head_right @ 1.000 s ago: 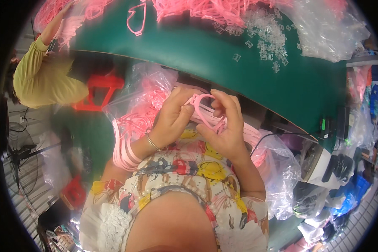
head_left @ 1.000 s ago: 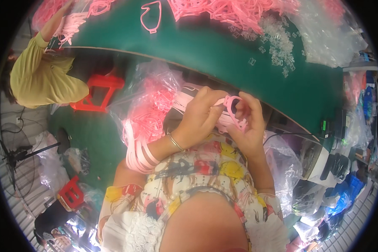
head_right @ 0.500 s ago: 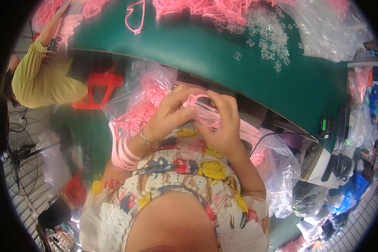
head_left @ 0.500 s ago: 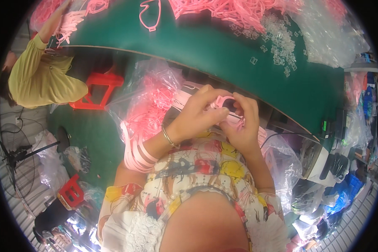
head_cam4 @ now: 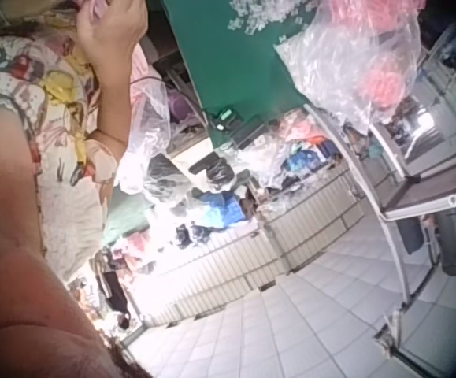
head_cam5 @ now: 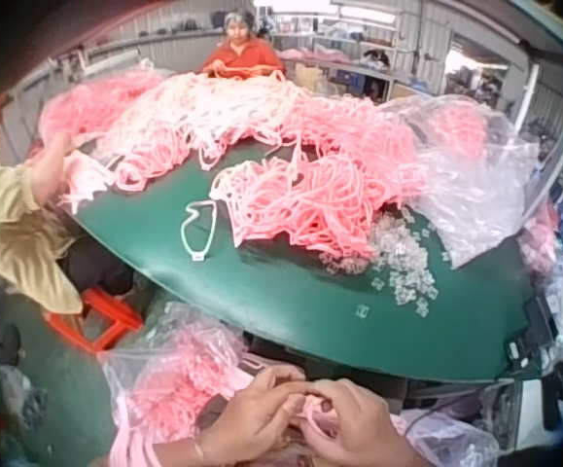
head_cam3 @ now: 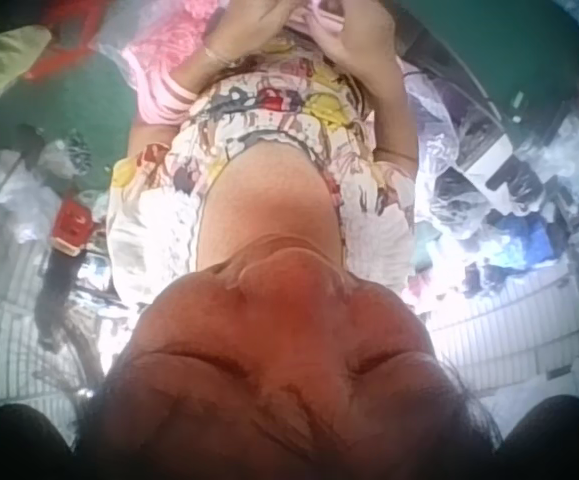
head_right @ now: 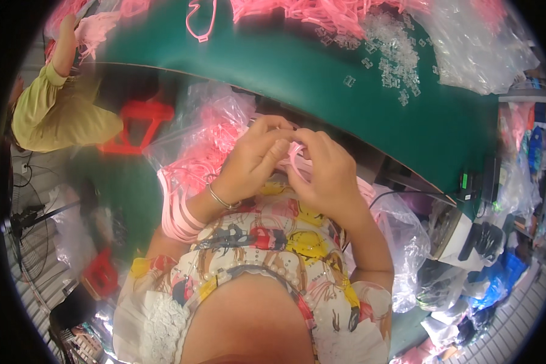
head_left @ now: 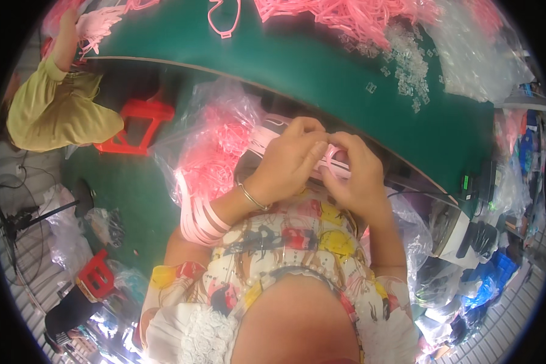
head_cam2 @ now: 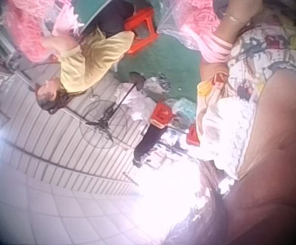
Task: The person assembles pink plastic hangers by hand at a green workbench. They repeatedly pick up a hanger frame, insert a small clear plastic clip into the hook, and place the finished hanger into a pile.
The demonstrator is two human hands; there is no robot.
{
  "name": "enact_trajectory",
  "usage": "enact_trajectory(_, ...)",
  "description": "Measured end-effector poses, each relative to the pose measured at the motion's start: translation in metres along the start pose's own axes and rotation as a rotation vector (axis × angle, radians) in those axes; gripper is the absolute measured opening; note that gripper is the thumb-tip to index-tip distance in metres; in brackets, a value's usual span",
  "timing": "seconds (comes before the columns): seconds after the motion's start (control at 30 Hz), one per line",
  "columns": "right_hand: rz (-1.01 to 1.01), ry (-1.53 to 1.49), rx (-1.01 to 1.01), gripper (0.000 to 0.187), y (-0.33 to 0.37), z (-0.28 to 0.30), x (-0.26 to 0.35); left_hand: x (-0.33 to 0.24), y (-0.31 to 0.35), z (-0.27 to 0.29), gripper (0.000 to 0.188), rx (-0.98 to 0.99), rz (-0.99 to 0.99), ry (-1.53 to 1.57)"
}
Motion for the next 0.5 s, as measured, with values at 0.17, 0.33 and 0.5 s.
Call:
enact_trajectory(0.17,-0.04,-0.106,0.142,0.039,-0.002,0.018,-0.005,0.026,0.002,0.0,0.03,0.08,0.088,0.418)
enact_trajectory(0.33,-0.063,-0.091,0.194,0.04,-0.002,0.028,-0.01,0.028,0.001,0.003,0.034,0.11,0.139,0.598)
enact_trajectory(0.5,-0.016,-0.087,0.271,0.035,-0.001,0.03,-0.015,0.034,0.004,-0.01,0.028,0.424,0.296,0.647)
Point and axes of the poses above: each hand's wrist, its own y-axis away from the middle knuckle, its own z-axis out of the back of the hand, x = y × z, the point moved 9 cm from there along -y, towards the middle knuckle, and after that the axes turned 7 degrees about x, right-handed, at the moved point
